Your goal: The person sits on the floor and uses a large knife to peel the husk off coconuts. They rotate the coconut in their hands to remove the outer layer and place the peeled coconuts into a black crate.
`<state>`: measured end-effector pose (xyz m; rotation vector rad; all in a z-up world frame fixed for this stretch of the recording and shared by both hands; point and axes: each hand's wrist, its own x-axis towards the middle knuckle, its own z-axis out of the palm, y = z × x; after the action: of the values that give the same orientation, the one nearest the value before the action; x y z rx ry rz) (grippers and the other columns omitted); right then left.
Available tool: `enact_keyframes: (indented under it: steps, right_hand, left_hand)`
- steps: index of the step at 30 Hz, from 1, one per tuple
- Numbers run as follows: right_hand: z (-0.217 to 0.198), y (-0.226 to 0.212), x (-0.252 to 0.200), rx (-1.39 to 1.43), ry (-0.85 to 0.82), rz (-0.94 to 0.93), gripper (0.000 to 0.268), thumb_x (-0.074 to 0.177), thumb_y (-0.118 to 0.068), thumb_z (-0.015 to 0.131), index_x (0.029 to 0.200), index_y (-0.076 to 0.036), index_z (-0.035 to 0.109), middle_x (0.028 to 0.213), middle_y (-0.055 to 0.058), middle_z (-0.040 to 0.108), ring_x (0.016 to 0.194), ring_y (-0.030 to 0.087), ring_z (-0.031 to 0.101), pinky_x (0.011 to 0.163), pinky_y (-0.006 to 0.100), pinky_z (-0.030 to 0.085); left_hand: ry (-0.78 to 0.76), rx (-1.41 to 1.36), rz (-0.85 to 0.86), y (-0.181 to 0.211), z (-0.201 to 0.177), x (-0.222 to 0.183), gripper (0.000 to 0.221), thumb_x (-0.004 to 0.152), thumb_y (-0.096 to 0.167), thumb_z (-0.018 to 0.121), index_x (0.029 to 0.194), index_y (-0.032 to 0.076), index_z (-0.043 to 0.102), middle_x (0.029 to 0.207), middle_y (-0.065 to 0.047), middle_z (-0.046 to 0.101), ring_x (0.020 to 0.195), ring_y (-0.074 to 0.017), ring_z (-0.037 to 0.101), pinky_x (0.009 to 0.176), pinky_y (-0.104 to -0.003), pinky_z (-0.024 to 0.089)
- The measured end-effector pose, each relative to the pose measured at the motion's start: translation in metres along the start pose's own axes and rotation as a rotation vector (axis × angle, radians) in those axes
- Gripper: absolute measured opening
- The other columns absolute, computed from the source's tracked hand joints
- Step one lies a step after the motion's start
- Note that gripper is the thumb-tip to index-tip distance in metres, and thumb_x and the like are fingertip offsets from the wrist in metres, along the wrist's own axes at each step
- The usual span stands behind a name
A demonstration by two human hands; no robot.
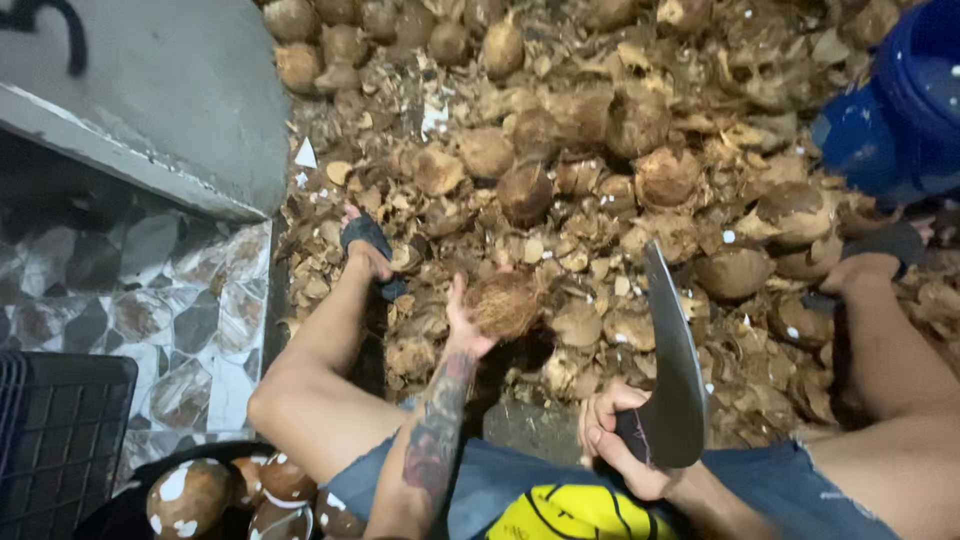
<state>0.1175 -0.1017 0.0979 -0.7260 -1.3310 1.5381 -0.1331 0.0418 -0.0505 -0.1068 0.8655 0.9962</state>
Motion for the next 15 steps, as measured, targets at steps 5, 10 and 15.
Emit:
enact_keyframes:
  steps: [5,10,15]
  right_hand:
    - [0.040,-0.079,0.039,-0.051,0.037,-0.420,0.023,0.095,-0.007,0.060,0.075,-0.006,0.047,0.062,0.006,0.055,0.051,0.019,0.058,0.051,0.030,0.054]
    - [-0.002,0.067,0.005,-0.626,0.017,-0.439,0.007,0.082,-0.009,0.053,0.078,-0.012,0.048,0.072,0.003,0.062,0.059,0.019,0.060,0.059,0.030,0.046]
    - [-0.013,0.129,-0.019,-0.396,-0.042,1.023,0.015,0.107,0.001,0.052,0.097,-0.010,0.052,0.060,0.003,0.058,0.039,0.014,0.059,0.035,0.024,0.058]
  left_hand:
    - [-0.076,0.147,-0.015,-0.012,-0.026,0.010,0.081,0.087,0.064,0.057,0.145,0.007,0.054,0.147,-0.026,0.054,0.133,-0.0424,0.054,0.108,-0.061,0.049]
    - [0.108,0.093,0.008,-0.022,-0.041,0.017,0.062,0.085,0.050,0.065,0.133,0.011,0.064,0.140,-0.024,0.062,0.129,-0.0402,0.058,0.107,-0.061,0.051]
    - [-0.068,0.238,0.093,-0.024,-0.054,0.027,0.069,0.070,0.029,0.075,0.136,0.017,0.061,0.137,-0.020,0.065,0.120,-0.0401,0.065,0.097,-0.059,0.057]
